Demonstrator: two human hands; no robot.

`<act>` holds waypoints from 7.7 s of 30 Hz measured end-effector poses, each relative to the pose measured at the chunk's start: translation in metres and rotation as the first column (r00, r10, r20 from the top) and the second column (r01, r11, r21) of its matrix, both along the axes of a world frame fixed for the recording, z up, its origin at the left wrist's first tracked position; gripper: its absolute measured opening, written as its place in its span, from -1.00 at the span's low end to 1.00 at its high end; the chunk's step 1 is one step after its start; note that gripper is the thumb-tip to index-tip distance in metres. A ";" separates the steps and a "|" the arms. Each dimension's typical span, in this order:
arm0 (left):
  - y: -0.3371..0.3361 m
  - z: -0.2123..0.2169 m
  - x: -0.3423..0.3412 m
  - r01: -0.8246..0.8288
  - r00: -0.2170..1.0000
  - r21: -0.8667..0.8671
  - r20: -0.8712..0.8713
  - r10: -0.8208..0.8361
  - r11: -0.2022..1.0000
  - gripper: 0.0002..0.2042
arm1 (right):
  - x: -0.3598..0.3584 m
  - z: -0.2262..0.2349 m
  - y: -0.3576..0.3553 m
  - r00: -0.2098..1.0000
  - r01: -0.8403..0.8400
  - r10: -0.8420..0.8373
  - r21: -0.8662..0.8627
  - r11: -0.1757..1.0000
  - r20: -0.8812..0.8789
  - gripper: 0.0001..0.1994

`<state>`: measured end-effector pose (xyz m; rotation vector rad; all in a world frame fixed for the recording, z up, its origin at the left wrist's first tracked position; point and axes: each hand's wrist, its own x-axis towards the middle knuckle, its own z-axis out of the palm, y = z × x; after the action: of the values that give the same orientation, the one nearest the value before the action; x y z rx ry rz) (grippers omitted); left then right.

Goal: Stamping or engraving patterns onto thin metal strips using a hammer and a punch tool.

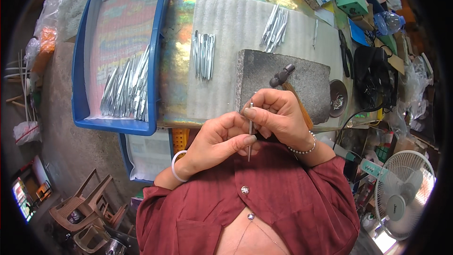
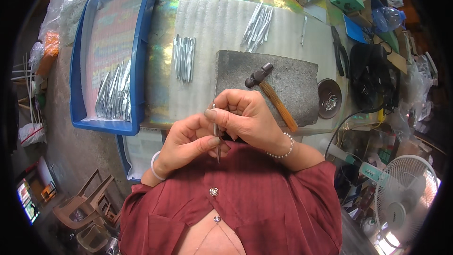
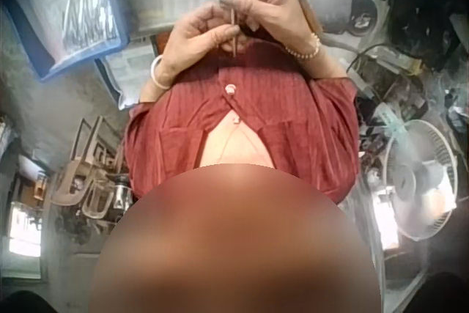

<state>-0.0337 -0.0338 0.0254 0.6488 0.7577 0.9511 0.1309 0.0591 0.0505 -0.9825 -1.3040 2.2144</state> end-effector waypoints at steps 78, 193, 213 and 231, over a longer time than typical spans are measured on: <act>0.100 0.036 -0.011 -0.356 0.412 0.553 -0.631 0.657 0.754 -0.87 | 0.103 -0.034 0.012 0.744 -0.178 -0.445 0.790 0.586 0.498 -0.68; 0.033 -0.022 0.036 -0.310 0.820 0.288 -0.401 0.408 0.906 -0.93 | 0.074 -0.042 -0.003 0.917 0.099 -0.301 0.581 0.808 0.263 -0.79; 0.035 -0.023 0.042 -0.191 0.700 0.461 -0.554 0.450 0.866 -0.91 | 0.073 -0.043 -0.003 0.919 0.084 -0.318 0.673 0.735 0.232 -0.80; 0.039 -0.013 0.049 0.277 0.323 0.702 -0.712 0.624 0.657 -0.72 | 0.068 -0.033 -0.002 0.955 0.090 -0.246 0.631 0.771 0.164 -0.81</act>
<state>0.0156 0.0054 0.0122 2.0517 1.5576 1.0589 0.1989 0.0569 0.0171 -1.0552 -1.8043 1.3888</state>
